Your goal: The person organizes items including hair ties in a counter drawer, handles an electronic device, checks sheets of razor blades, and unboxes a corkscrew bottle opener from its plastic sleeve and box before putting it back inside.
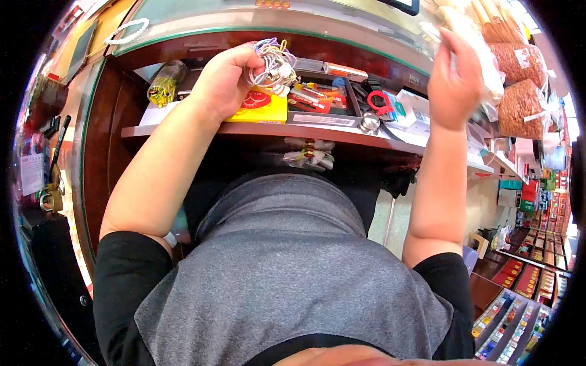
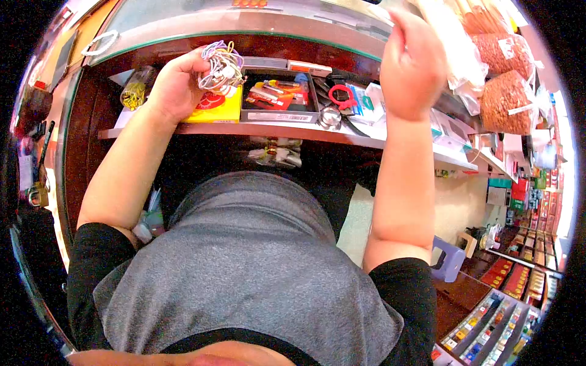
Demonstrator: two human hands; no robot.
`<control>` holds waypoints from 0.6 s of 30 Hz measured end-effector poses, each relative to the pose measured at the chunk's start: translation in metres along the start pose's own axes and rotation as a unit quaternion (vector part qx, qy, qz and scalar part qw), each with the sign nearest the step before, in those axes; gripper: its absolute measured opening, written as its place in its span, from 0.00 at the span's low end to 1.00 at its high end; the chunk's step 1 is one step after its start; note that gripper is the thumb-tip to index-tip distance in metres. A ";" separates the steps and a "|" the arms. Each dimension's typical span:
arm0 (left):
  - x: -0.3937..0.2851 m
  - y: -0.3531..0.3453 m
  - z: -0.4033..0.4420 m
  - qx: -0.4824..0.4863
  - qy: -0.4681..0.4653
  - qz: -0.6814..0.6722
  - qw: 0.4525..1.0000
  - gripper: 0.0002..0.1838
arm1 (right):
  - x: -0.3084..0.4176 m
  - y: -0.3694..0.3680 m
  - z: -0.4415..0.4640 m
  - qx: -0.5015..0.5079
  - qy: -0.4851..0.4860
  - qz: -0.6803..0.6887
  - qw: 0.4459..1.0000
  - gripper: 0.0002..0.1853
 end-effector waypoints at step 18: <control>-0.003 -0.002 -0.004 -0.004 -0.004 0.008 1.000 0.23 | 0.067 -0.139 -0.087 0.590 -0.008 0.006 0.808 0.20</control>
Point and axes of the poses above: each hand's wrist, its own z-axis towards the middle knuckle, its own y-axis out of the back of the hand, x = y × z, the point moved 6 cm from there along z, towards the middle knuckle, and after that the axes turned 2 degrees about x, right-handed, at the moved point
